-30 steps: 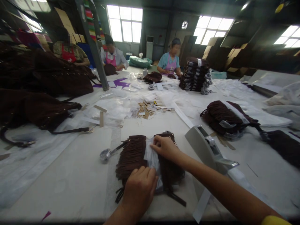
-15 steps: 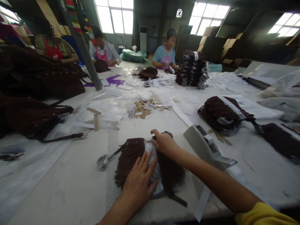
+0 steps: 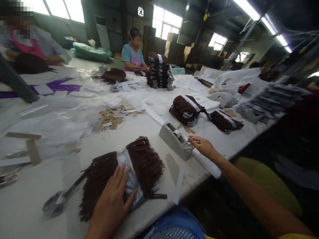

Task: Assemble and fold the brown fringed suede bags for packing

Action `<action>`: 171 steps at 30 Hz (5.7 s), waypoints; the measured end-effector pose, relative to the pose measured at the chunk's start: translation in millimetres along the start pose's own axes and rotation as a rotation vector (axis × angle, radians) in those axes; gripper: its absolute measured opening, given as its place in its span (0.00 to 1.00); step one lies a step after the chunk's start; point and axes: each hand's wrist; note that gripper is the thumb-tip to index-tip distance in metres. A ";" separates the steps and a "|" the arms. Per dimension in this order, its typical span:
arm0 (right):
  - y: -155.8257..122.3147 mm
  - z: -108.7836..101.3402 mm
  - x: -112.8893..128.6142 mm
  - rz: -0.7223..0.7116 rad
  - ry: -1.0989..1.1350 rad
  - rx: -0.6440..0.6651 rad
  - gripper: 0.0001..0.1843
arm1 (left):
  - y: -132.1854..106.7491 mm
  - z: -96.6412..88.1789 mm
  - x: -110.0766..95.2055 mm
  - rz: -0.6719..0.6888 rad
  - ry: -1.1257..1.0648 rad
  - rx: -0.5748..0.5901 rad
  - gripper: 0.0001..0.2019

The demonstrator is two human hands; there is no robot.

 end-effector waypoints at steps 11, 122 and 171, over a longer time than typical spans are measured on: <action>-4.0 2.2 8.5 0.276 0.695 0.187 0.22 | -1.1 4.4 5.3 0.054 0.040 -0.022 0.39; 23.2 71.5 106.7 -1.203 -0.541 0.275 0.10 | 11.1 -17.5 -27.3 0.091 -0.007 0.193 0.27; 34.5 70.5 121.8 -1.357 -0.576 0.275 0.08 | 9.0 -11.8 -23.6 0.073 -0.059 0.165 0.27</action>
Point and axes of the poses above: each hand's wrist, its own y-axis towards the middle knuckle, its own z-axis out of the palm, x = y × z, and after that the axes turned 4 degrees about -y, right-handed
